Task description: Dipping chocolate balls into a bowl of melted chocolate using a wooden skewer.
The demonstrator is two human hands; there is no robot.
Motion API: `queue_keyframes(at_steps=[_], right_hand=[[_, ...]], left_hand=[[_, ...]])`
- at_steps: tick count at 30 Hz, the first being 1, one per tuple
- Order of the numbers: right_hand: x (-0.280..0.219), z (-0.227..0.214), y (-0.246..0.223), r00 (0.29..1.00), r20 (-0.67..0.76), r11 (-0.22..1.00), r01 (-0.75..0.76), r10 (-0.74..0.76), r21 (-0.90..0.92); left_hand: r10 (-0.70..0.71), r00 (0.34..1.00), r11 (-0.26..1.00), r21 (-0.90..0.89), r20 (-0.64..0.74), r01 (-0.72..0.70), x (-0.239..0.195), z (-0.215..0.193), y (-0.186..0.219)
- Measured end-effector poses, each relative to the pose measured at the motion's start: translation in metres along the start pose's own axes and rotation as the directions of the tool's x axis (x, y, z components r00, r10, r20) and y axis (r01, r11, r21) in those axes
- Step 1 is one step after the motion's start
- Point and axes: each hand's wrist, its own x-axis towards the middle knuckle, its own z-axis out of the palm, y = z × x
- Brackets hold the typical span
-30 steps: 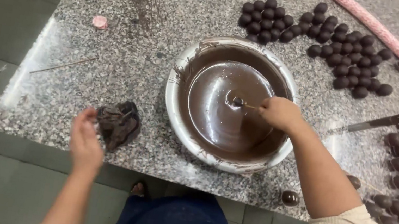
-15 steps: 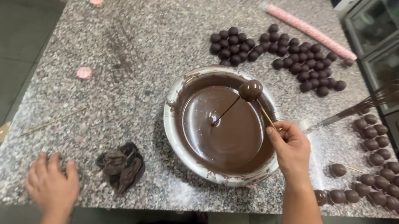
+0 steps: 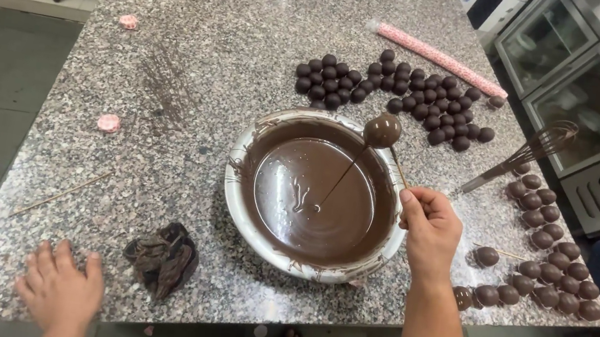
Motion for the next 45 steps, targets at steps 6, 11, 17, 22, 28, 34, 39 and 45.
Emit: queue_keyframes(at_steps=[6,11,17,22,28,34,39,45], right_hand=[[0.002,-0.012,0.004,1.000,0.010,0.999,0.026,-0.026,0.021],[0.004,-0.017,0.004,0.998,-0.002,0.997,0.062,-0.062,0.049],[0.003,-0.016,0.001,0.995,0.003,0.992,0.099,-0.100,0.074],[0.003,-0.016,-0.002,0.992,0.027,0.989,0.124,-0.126,0.076],[0.005,-0.014,0.003,0.995,0.042,0.993,0.091,-0.095,0.077],[0.009,-0.015,0.011,0.997,0.057,0.986,0.033,-0.043,0.166],[0.012,-0.014,0.009,0.998,0.058,0.969,-0.010,-0.004,0.247],[0.010,-0.013,0.008,0.999,0.027,0.983,-0.023,0.018,0.184]], left_hand=[[-0.033,0.999,0.999,-0.017,0.001,0.033,-0.002,0.000,0.006],[-0.047,0.999,0.999,0.005,-0.026,0.047,-0.003,0.010,0.001],[-0.043,0.998,0.999,0.003,-0.054,0.043,-0.002,0.015,-0.005],[-0.036,0.999,0.999,0.009,-0.035,0.036,0.000,0.014,-0.007],[-0.051,0.999,0.999,-0.016,-0.011,0.051,-0.003,0.006,-0.001],[-0.040,0.999,0.998,-0.042,-0.025,0.039,-0.004,0.006,-0.002],[-0.041,0.998,0.997,-0.068,-0.044,0.038,-0.007,0.004,0.002],[-0.025,0.998,0.998,-0.063,-0.063,0.021,-0.006,0.006,-0.001]])
